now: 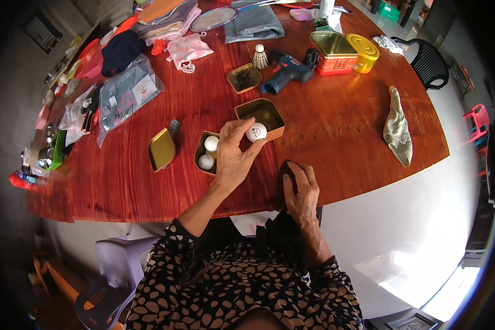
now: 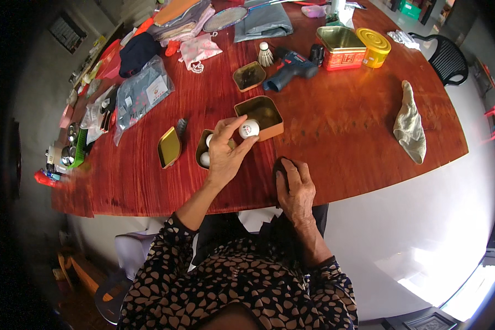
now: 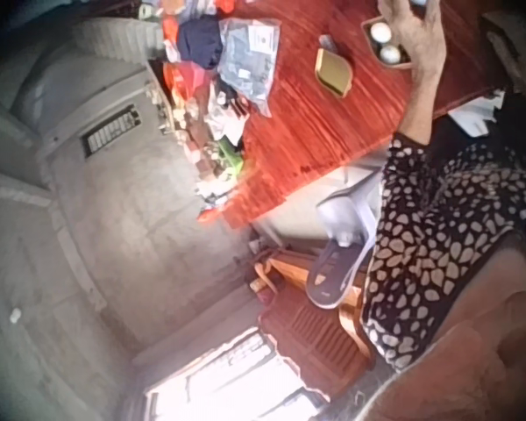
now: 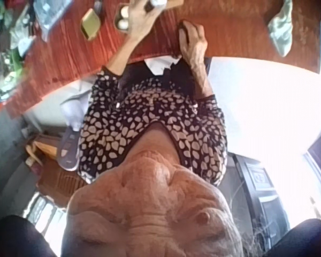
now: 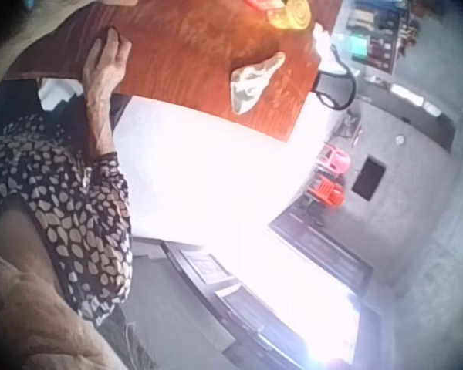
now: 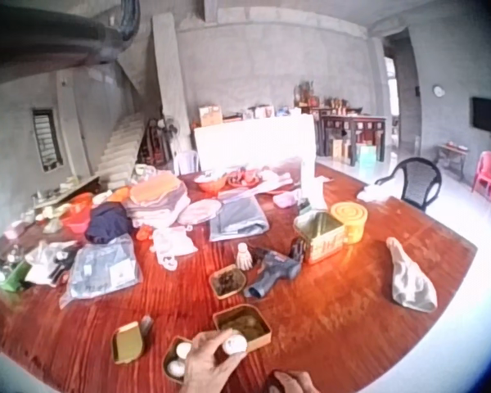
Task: The person cleans a small metal tin and several white spherical objects using a dark cloth. They wipe the inside and outside of the tin, then pick up the spheres one by one to wipe them individually before placing them back into the tin.
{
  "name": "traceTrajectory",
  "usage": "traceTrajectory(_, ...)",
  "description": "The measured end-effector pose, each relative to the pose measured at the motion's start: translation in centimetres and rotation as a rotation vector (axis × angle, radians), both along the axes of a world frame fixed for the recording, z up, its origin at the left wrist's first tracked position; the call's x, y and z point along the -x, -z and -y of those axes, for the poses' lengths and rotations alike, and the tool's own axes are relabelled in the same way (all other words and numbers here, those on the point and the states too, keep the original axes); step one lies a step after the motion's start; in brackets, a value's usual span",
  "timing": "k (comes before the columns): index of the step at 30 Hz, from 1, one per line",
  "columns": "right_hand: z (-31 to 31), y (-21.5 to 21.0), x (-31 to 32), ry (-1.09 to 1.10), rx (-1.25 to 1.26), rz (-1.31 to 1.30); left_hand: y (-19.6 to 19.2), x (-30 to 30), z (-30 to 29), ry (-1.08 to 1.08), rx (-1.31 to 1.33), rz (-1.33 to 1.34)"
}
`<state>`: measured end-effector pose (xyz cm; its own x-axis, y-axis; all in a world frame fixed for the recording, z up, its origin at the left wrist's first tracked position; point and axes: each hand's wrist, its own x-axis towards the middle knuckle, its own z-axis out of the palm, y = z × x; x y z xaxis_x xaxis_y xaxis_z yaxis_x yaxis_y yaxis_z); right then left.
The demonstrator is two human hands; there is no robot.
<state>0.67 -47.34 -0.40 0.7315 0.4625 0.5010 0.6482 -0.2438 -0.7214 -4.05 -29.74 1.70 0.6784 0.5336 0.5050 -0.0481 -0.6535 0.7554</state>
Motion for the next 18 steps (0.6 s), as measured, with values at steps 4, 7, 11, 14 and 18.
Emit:
traceTrajectory(4,0.1,2.8,-0.5,-0.042,0.043,-0.033,0.7,-2.7,-1.0,-0.095,-0.26,-0.102)
traceTrajectory(7,-0.3,3.1,-0.2,-0.043,0.081,0.036,1.7,-4.1,-1.0,-0.187,-0.431,-0.185)
traceTrajectory(11,-0.2,3.6,-0.5,-0.043,0.054,0.033,2.3,-4.9,-1.1,-0.129,-0.401,-0.308)
traceTrajectory(14,-0.2,3.6,-0.5,-0.046,0.089,0.026,2.4,-4.6,-1.8,-0.11,-0.338,-0.255)
traceTrajectory(18,-0.2,3.8,-0.7,-0.052,0.09,0.023,0.7,-2.4,-5.1,-0.237,-0.225,-0.123)
